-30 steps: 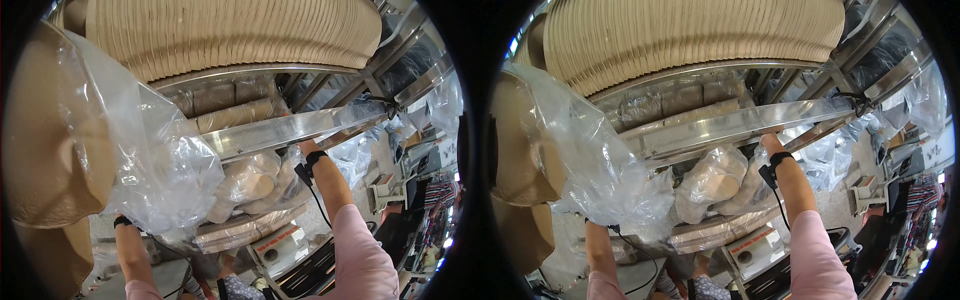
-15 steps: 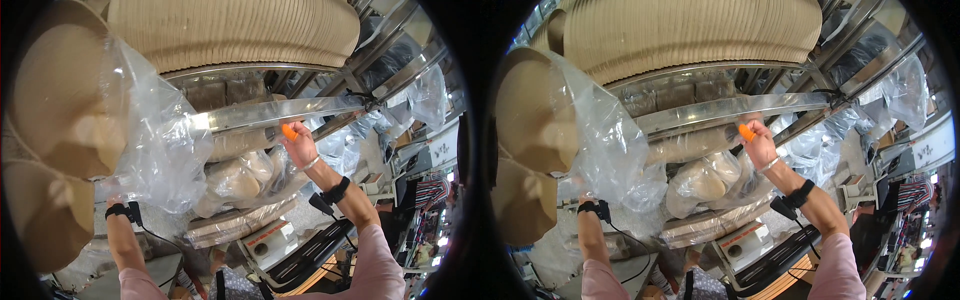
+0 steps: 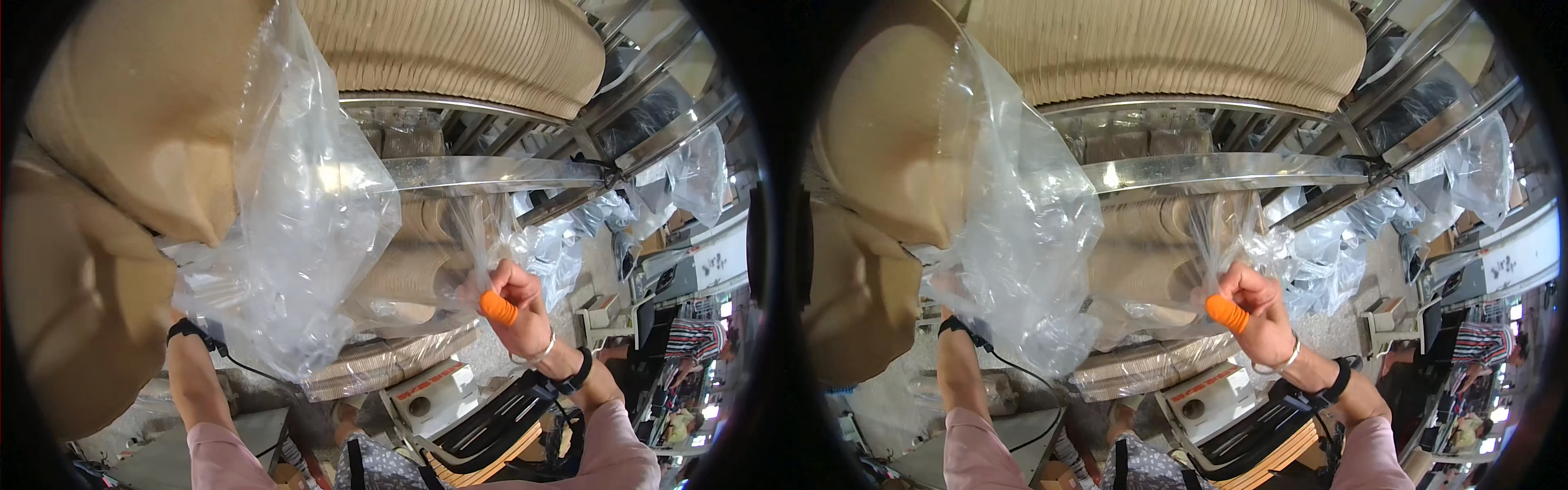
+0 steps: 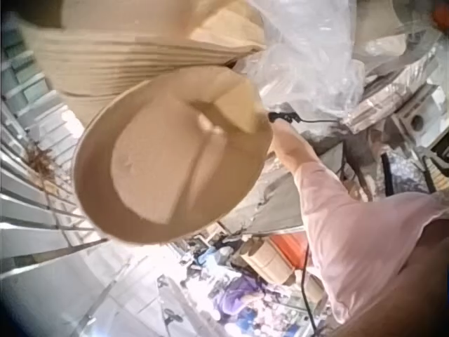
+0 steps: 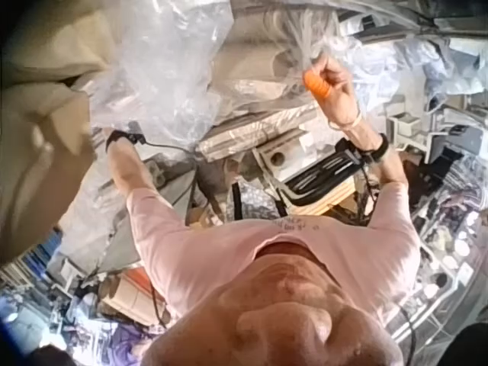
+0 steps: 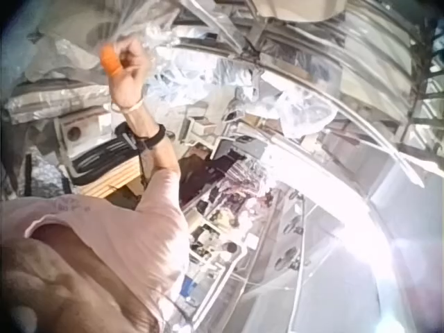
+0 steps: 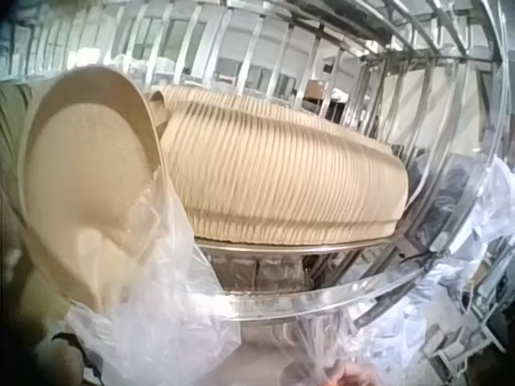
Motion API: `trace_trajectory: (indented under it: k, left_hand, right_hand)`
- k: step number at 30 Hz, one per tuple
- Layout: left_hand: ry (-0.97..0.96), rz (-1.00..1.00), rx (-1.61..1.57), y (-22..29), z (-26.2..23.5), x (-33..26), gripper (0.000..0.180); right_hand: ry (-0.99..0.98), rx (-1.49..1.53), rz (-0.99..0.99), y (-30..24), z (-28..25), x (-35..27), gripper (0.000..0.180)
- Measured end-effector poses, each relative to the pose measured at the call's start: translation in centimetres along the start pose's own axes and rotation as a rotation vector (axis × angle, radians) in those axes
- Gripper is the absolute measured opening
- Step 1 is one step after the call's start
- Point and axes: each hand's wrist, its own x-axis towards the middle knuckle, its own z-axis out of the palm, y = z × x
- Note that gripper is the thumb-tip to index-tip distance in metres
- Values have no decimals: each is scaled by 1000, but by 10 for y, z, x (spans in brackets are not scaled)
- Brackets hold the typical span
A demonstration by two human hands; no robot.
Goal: Insert cardboard and plastic shoe trees into shoes on a conveyor belt in a factory.
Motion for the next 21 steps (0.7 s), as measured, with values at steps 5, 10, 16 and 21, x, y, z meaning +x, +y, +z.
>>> trace_trajectory:
  k: [5,10,16,21]
  left_hand:
    - [-5,12,-22,33,75,-9,31]
    - [92,0,0,86,169,-33,31]
    - [263,-22,8,162,321,-99,32]
    - [308,24,-19,181,325,-88,33]
  right_hand:
    - [55,29,-3,-28,37,-20,20]
    - [72,-29,3,-50,79,-37,21]
    - [-44,-240,13,-88,83,-99,16]
    - [-1,-179,78,-107,84,-155,17]
